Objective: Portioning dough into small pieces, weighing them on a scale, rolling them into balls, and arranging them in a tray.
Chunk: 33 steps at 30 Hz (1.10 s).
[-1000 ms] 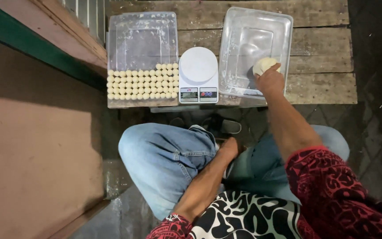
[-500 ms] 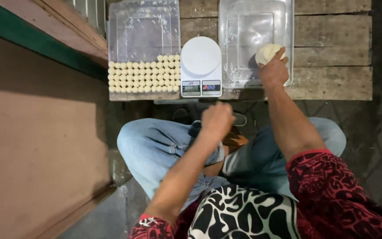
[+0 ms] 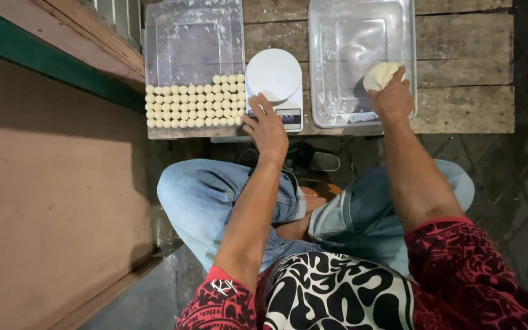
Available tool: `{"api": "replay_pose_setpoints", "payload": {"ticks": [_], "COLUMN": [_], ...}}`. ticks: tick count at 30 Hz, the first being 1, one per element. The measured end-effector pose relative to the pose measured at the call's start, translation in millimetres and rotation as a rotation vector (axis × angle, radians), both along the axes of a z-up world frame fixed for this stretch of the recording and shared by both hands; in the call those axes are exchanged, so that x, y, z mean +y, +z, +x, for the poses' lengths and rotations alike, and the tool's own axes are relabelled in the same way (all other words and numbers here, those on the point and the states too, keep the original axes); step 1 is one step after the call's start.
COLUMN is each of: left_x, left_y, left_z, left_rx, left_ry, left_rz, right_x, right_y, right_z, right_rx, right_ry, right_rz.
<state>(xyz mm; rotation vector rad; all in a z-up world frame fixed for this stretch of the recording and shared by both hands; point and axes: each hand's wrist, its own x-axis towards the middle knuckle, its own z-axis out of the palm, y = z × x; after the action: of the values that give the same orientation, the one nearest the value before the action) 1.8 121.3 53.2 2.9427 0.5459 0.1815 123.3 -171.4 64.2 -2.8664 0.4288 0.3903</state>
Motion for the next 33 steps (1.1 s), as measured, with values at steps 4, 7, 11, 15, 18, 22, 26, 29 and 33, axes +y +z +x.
{"api": "replay_pose_setpoints", "payload": {"ticks": [4, 7, 11, 15, 18, 22, 26, 29, 33], "left_x": [-4, -6, -5, -7, -8, -5, -30, -9, -10], "left_y": [-12, -9, -5, -8, 4, 6, 69, -8, 11], "left_z": [11, 11, 19, 26, 20, 8, -2, 9, -3], "left_rx": [-0.247, -0.231, -0.142, -0.032, 0.120, -0.031, 0.377, -0.130, -0.115], "left_ry": [-0.049, -0.094, -0.136, -0.106, -0.108, -0.159, 0.003, -0.211, -0.277], "left_rz": [0.088, -0.029, -0.125, -0.151, -0.162, -0.034, 0.870, -0.010, 0.026], "right_x": [-3, 1, 15, -7, -31, -44, -60, -61, -47], "right_y": [-19, -24, 6, -5, -23, -19, -22, -26, -23], "right_z": [-1, -6, -14, -13, 0, 7, 10, 13, 8], "right_rx": [-0.054, -0.062, 0.024, -0.011, -0.016, 0.043, 0.005, -0.017, -0.053], "right_ry": [-0.007, -0.014, -0.032, 0.087, 0.133, 0.166, 0.096, 0.094, 0.061], "right_rz": [0.033, 0.038, 0.063, 0.082, 0.129, 0.116, 0.127, 0.125, 0.087]}}
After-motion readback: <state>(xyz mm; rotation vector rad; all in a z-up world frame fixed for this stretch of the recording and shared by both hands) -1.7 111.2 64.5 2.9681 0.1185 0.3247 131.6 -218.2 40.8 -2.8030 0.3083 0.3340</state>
